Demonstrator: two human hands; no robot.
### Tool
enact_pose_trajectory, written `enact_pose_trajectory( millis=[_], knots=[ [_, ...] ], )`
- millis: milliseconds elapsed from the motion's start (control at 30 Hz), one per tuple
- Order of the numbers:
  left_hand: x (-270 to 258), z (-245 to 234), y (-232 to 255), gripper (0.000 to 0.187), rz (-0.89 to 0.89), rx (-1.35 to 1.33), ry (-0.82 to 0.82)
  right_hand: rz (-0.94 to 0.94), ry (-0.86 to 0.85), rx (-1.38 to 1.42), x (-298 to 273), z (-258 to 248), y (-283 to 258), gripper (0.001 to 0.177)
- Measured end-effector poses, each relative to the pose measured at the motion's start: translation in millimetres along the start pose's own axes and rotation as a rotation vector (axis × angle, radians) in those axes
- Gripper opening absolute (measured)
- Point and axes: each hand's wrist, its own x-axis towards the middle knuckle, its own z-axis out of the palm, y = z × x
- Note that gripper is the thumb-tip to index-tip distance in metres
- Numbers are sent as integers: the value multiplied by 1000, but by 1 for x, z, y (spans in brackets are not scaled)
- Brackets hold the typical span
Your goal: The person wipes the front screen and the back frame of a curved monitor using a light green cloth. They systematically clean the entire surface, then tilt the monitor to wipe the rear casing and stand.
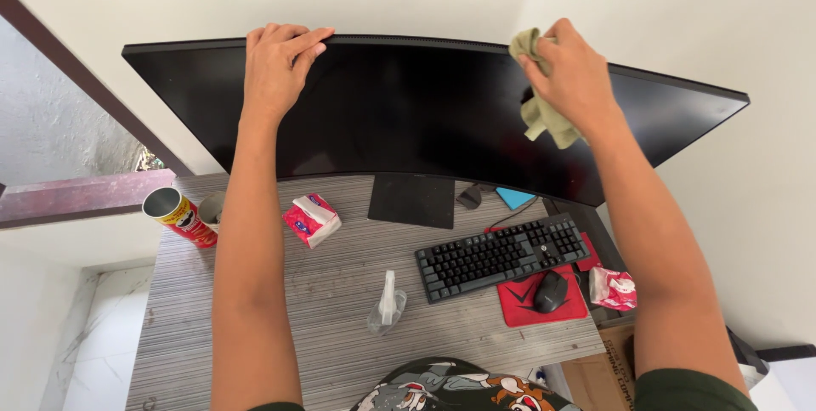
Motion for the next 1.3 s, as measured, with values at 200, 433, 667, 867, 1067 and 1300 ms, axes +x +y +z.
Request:
enact_pose_trajectory(
  millis=[200,433,667,867,1067,1300],
  knots=[
    [0,1,2,24,-12,-5,11,31,32,-19,-19,-3,28,36],
    [-1,2,0,24,-1,3,16,104,17,-39,-42,-16,50,37],
    [-2,4,-4,23,8,6,28,208,-22,-129,-63,-28,74,43],
    [-2,4,-5,23,3,-3,22,288,8,-98,-87,-33,96,44],
    [-2,5,-5,24,-14,0,19,361,12,-109,-109,-46,117,46],
    [0,3,-1,23,-25,10,12,402,36,-233,-144,-54,154,40]
  ],
)
